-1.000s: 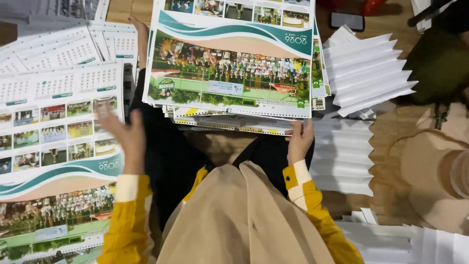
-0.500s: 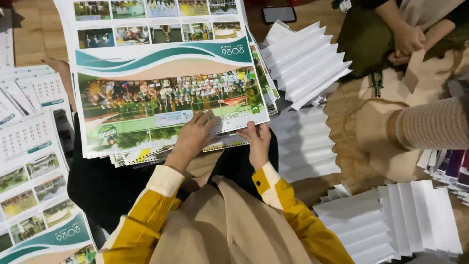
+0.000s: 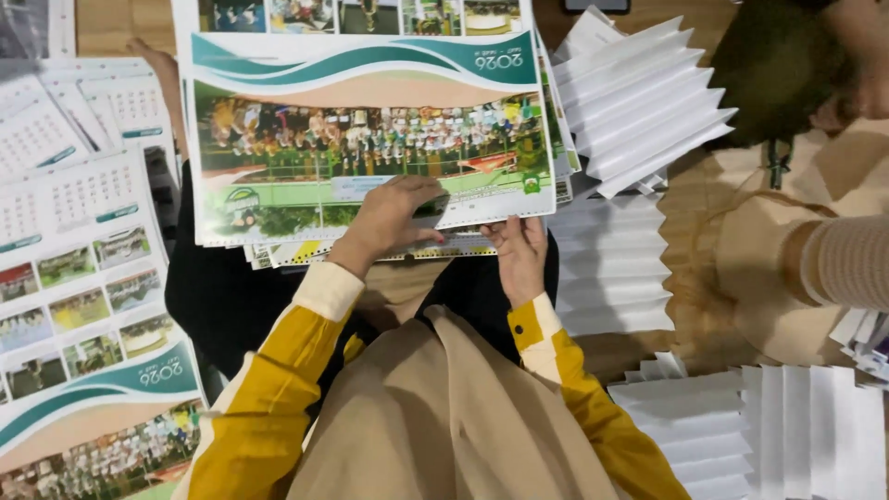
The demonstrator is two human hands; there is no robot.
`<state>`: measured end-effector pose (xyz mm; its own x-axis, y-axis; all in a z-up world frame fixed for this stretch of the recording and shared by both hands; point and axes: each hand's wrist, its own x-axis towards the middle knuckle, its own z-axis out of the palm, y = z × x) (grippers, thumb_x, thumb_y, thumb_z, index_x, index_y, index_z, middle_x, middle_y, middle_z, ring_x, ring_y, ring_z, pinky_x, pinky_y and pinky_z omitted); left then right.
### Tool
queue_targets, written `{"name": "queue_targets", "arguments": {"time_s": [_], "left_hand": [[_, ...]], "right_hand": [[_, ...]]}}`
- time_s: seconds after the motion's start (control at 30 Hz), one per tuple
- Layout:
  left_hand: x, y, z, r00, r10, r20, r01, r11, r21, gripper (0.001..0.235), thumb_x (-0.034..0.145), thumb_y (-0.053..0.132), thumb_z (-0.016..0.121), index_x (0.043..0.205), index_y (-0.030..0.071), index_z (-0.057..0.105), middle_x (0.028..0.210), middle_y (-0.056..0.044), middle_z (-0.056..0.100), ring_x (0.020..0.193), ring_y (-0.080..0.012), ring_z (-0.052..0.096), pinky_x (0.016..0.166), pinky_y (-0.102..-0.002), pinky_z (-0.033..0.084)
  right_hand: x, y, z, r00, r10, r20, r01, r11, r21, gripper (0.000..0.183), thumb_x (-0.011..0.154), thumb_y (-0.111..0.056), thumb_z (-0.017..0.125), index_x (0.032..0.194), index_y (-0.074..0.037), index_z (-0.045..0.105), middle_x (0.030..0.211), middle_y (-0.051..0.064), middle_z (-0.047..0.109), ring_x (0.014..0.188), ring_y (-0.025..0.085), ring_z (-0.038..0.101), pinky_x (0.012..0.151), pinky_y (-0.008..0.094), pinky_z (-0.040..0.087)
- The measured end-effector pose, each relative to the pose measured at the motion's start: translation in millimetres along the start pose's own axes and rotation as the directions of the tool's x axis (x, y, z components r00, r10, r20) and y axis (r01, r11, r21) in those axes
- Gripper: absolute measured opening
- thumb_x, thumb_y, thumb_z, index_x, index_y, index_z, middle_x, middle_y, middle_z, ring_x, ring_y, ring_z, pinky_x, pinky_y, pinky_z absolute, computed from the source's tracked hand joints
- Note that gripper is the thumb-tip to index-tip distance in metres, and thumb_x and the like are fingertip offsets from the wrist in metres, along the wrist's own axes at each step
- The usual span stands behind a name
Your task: Inspecting and aligning printed calendar pages before or after binding.
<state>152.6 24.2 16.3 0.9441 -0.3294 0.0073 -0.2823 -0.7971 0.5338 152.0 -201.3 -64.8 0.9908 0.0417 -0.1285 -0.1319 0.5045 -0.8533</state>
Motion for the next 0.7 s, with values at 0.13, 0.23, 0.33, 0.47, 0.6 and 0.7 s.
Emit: {"name": "queue_targets", "arguments": {"time_s": [0.13,0.23,0.33,0.47,0.6,0.7], "left_hand": [[-2,2,-1,0.998,-0.026,-0.051,0.024,0.999,-0.032,0.054,0.067,0.046,0.074,0.11,0.015,0.062,0.113,-0.003,0.06,0.108,-0.0257,0.054,0.086,-0.035,0.047],[0,-5,8,0.996,-0.014,-0.092,0.01,0.999,-0.044,0.054,0.066,0.052,0.071,0.106,0.016,0.063,0.111,-0.002,0.061,0.107,-0.026,0.055,0.085,-0.035,0.048],[1,-7,9,0.995,0.005,-0.101,-0.015,0.995,-0.094,0.041,0.068,0.046,0.07,0.099,0.02,0.066,0.107,-0.001,0.063,0.105,-0.0259,0.056,0.083,-0.037,0.048],[1,0,6,0.997,-0.021,-0.074,0.014,0.996,-0.093,0.027,0.071,0.04,0.069,0.092,0.022,0.069,0.101,0.0,0.066,0.098,-0.0237,0.06,0.076,-0.036,0.051],[3,-4,12,0.995,0.004,-0.099,0.0,0.999,0.036,0.018,0.077,0.03,0.066,0.09,0.016,0.068,0.09,-0.002,0.067,0.088,-0.023,0.063,0.069,-0.035,0.053],[-1,18,-15,1.0,-0.011,0.012,0.01,0.996,0.087,0.049,0.063,0.054,0.072,0.098,0.021,0.066,0.096,0.0,0.066,0.096,-0.0197,0.06,0.073,-0.032,0.053]], "right_hand": [[-4,-16,12,0.999,0.014,0.029,-0.013,1.0,-0.023,0.035,0.092,-0.014,0.047,0.126,-0.007,0.04,0.105,0.007,0.056,0.081,0.018,0.064,0.075,0.03,0.058],[3,-1,-6,0.999,0.019,0.033,-0.018,0.999,-0.029,0.037,0.092,-0.014,0.047,0.127,-0.007,0.038,0.11,0.01,0.055,0.085,0.022,0.064,0.077,0.031,0.056],[8,10,-13,1.0,0.005,0.007,-0.005,1.0,-0.024,0.036,0.093,-0.013,0.047,0.128,-0.008,0.038,0.11,0.007,0.055,0.082,0.02,0.064,0.076,0.03,0.057],[11,27,-28,0.999,0.014,-0.035,-0.016,0.999,-0.047,0.035,0.093,-0.018,0.047,0.126,-0.01,0.039,0.11,0.006,0.054,0.083,0.021,0.065,0.077,0.032,0.057],[5,37,-40,0.996,0.044,-0.073,-0.046,0.998,-0.03,0.03,0.093,-0.021,0.047,0.122,-0.012,0.043,0.105,0.004,0.055,0.083,0.02,0.065,0.079,0.032,0.057],[-3,26,-23,0.992,0.084,-0.09,-0.086,0.996,-0.024,0.031,0.093,-0.022,0.047,0.122,-0.011,0.043,0.103,0.007,0.057,0.083,0.021,0.065,0.078,0.031,0.057]]}}
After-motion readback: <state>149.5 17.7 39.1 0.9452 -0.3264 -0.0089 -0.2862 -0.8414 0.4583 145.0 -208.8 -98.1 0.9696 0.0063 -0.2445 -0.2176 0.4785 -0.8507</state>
